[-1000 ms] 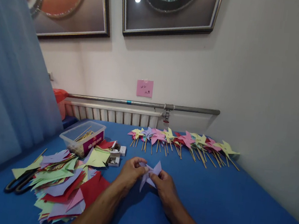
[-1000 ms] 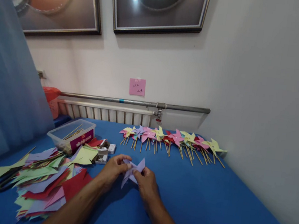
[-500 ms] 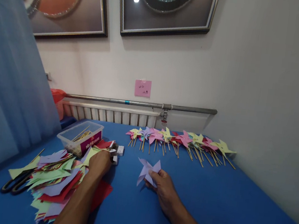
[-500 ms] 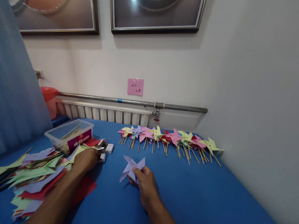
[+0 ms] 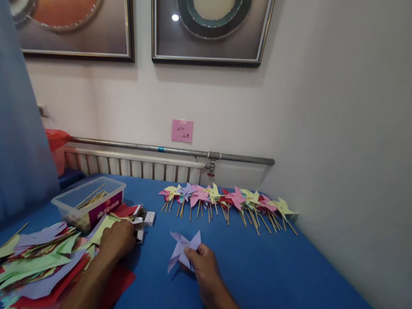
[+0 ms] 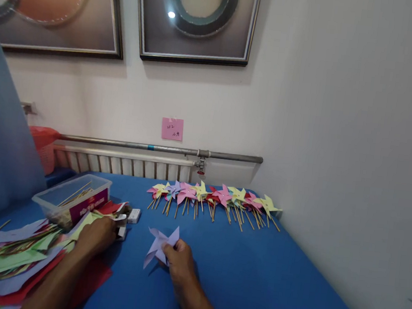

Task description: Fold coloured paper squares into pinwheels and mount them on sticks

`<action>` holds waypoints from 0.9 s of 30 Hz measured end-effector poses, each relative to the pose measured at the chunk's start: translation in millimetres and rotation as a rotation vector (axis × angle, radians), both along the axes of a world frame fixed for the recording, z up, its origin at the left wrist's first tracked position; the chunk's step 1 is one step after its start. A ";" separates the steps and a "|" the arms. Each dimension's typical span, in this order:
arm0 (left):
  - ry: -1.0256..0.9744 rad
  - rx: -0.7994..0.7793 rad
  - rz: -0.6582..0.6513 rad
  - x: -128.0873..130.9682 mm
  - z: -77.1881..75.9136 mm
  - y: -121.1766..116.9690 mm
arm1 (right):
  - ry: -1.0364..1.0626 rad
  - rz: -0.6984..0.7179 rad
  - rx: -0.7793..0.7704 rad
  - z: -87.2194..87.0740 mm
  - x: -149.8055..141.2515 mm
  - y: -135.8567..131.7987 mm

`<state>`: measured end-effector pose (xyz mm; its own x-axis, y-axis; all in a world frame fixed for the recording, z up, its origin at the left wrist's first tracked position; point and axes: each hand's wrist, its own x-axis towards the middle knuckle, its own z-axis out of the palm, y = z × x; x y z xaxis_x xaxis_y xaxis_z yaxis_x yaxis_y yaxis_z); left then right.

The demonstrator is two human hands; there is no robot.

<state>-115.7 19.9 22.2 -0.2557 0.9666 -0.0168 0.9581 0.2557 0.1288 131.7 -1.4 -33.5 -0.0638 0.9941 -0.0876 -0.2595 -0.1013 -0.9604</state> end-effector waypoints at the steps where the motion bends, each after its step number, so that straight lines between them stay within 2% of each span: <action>1: -0.001 0.003 0.004 0.6 -0.5 -0.2 | 0.002 0.006 0.007 0.2 0.4 -0.5; 7: 0.008 0.023 0.012 6.6 3.4 -2.4 | -0.018 -0.003 0.033 0.0 1.5 -2.9; 15: -0.056 0.109 0.030 5.9 10.3 -7.9 | -0.025 -0.031 -0.013 -15.2 -2.3 10.1; 23: -0.092 0.229 0.055 6.0 14.9 -9.9 | -0.007 0.005 -0.010 -2.0 1.1 0.2; 27: -0.281 0.293 0.039 -4.7 18.1 -9.0 | 0.017 -0.002 -0.010 2.6 1.9 -4.3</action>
